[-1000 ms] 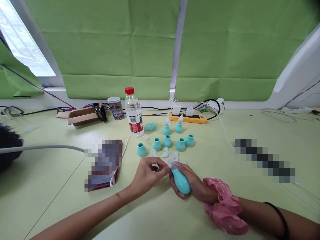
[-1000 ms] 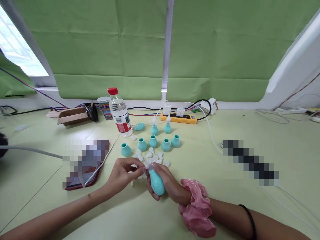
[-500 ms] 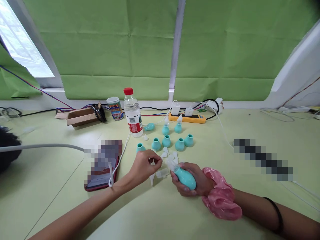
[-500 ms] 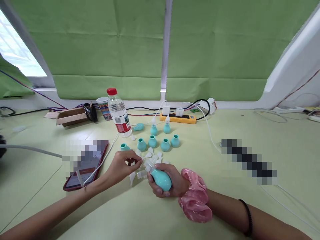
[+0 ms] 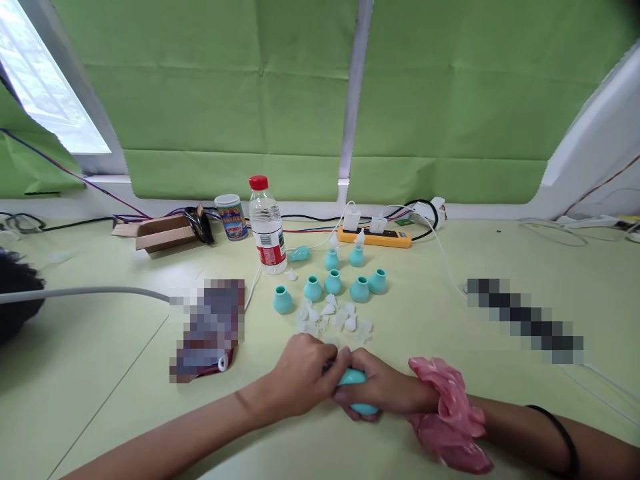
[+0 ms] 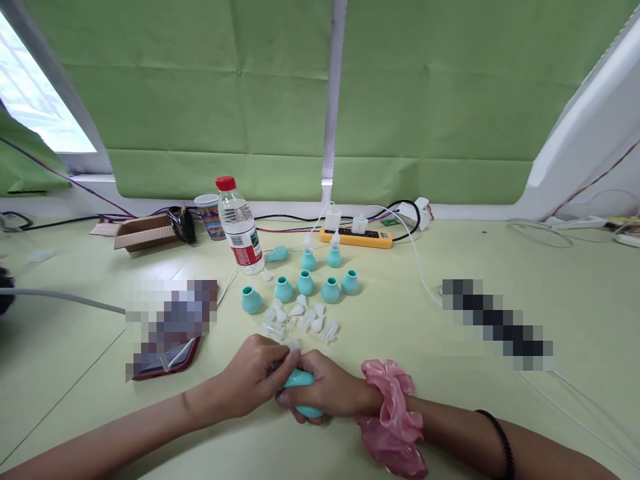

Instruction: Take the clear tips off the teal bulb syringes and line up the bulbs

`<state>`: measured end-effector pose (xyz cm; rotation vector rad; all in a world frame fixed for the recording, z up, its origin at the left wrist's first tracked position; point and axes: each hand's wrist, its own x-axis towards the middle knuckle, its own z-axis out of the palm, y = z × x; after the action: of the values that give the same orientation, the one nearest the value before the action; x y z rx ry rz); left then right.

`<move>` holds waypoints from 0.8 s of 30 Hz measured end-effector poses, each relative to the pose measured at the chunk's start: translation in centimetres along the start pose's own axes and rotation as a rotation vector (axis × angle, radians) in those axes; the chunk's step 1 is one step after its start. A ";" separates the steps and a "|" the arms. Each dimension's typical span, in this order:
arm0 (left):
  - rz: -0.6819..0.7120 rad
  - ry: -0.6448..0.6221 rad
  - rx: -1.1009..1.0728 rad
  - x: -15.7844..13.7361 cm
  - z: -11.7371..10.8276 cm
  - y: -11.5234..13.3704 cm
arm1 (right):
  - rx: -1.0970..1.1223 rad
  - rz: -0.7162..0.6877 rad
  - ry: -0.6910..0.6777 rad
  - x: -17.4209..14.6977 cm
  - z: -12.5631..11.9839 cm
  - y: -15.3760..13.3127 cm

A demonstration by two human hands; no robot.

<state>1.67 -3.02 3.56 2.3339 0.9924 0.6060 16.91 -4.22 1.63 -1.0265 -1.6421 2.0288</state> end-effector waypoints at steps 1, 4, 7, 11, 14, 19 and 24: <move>-0.029 -0.046 -0.085 -0.1 0.2 0.1 | -0.034 0.003 -0.024 -0.2 0.2 -0.2; -0.152 -0.198 -0.477 0.0 0.4 0.0 | -0.242 -0.077 -0.130 -1.1 0.5 -0.7; -0.295 -0.247 -0.818 0.6 0.1 -0.7 | -0.658 -0.374 -0.140 -1.6 0.5 -0.9; -0.262 0.170 -0.407 1.4 -0.5 -2.2 | -1.000 -0.578 -0.035 -1.4 0.3 -0.1; -0.011 0.253 0.214 1.7 -0.5 -3.4 | -1.131 -0.621 0.060 -0.9 0.1 0.6; 0.023 0.200 0.539 1.5 0.6 -4.2 | -1.321 -0.643 0.185 -0.1 -0.3 0.8; 0.076 0.097 0.520 1.0 1.7 -4.2 | -1.497 -0.660 0.290 0.7 -0.9 1.0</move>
<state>1.09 -0.29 -0.19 2.8263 1.2260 0.5418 17.26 -3.47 0.40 -0.7945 -2.7131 0.0028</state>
